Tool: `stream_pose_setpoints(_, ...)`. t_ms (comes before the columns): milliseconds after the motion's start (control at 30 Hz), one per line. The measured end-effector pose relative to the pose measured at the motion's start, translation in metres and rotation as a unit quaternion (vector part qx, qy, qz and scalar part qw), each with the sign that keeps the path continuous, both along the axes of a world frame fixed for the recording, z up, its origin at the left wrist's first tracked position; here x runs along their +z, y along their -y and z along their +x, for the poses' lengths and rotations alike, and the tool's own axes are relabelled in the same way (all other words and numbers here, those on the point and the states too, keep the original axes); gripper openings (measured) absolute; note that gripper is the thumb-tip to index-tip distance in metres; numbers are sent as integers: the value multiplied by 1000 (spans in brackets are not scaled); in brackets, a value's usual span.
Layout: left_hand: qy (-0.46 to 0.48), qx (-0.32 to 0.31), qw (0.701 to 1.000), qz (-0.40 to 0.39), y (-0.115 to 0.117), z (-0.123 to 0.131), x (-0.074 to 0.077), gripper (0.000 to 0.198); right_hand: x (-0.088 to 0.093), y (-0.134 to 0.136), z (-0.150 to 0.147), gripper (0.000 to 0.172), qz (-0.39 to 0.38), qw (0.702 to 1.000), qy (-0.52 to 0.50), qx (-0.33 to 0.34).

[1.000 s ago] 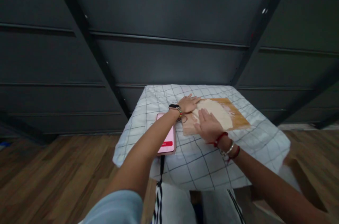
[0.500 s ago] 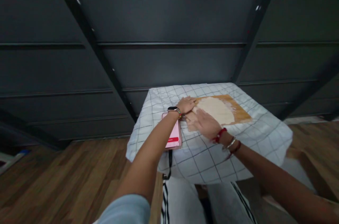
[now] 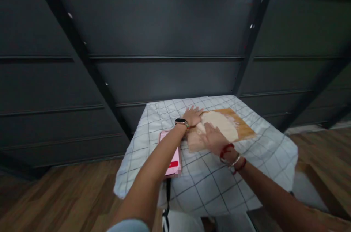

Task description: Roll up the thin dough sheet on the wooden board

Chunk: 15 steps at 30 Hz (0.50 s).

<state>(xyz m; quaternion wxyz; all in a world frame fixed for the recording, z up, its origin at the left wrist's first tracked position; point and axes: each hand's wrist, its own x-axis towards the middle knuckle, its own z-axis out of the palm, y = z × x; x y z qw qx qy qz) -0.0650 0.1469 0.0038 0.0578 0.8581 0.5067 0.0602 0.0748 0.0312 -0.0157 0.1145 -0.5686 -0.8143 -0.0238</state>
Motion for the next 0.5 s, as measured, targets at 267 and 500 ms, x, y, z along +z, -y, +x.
stream_pose_setpoints(267, -25, 46, 998, -27, 15, -17, -6, 58, 1, 42, -51, 58, 41, 999, -3, 16)
stream_pose_setpoints(500, -10, 91, 996, -6, 33, -49, -19, 57, -6, 53, -59, 53, 38, 992, -29, 114)
